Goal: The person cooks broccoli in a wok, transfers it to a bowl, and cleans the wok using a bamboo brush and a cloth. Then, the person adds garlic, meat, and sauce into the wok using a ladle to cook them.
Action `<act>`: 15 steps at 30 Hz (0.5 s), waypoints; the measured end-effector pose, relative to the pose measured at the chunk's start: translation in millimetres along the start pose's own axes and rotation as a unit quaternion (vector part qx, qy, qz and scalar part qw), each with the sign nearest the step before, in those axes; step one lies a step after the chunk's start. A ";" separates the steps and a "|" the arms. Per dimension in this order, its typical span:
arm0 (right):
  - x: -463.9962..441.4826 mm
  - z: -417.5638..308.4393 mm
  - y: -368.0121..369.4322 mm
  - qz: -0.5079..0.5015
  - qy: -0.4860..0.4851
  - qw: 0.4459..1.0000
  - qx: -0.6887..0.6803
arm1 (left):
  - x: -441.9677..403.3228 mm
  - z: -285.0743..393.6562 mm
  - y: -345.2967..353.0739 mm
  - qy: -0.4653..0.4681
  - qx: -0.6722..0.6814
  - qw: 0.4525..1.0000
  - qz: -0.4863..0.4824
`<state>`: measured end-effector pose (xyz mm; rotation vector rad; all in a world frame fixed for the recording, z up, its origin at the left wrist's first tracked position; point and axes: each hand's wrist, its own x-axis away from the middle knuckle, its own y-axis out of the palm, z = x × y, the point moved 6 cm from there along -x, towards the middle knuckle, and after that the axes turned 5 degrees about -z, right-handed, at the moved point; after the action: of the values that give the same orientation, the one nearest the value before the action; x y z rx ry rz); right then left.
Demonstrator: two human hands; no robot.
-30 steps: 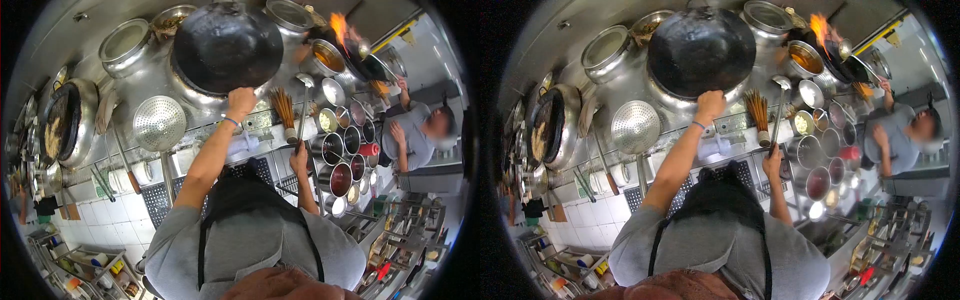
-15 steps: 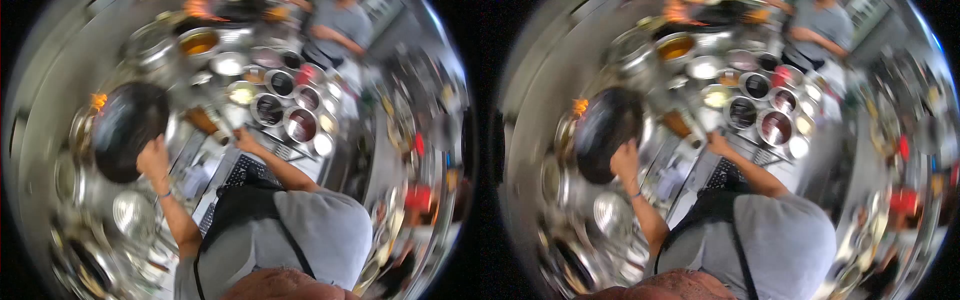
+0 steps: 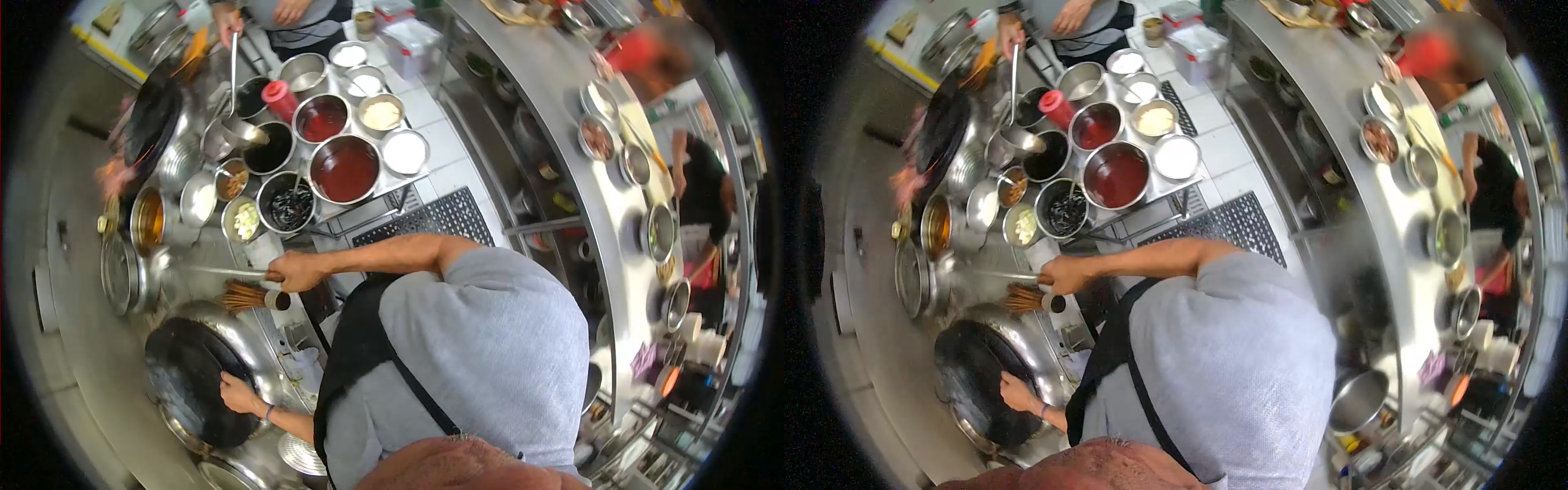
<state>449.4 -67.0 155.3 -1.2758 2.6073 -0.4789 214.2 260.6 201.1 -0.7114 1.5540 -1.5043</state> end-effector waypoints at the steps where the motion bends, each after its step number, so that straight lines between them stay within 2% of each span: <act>1: 10.1 -23.3 -9.3 -0.002 -0.019 0.999 -0.027 | 4.6 5.0 -6.8 -0.017 0.006 1.000 -0.006; 5: 15.0 -60.4 -22.8 -0.052 -0.064 0.995 -0.048 | -1.7 2.2 -2.7 -0.048 -0.015 0.999 -0.016; 9: 23.2 -105.3 -45.4 0.080 -0.164 0.982 -0.050 | -9.1 -5.2 6.3 -0.058 -0.009 0.998 -0.010; 12: 20.7 -120.1 -43.5 0.065 -0.151 0.984 -0.063 | 0.2 2.9 -5.3 -0.056 -0.016 0.998 -0.020; 13: 18.1 -123.3 -45.6 0.076 -0.194 0.974 -0.084 | 2.5 10.0 -3.3 -0.012 -0.007 0.999 -0.039; 14: 16.8 -124.9 -45.6 0.045 -0.161 0.980 -0.106 | 2.7 6.4 -5.9 0.018 0.000 0.998 -0.054; 15: 9.7 -119.9 -44.4 0.075 -0.171 0.980 -0.073 | -0.8 -3.3 -2.2 0.113 0.033 0.993 -0.021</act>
<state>438.1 -76.4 282.7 -1.0789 2.4521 -0.0349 211.4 262.6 203.2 -0.5538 1.6547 -1.7067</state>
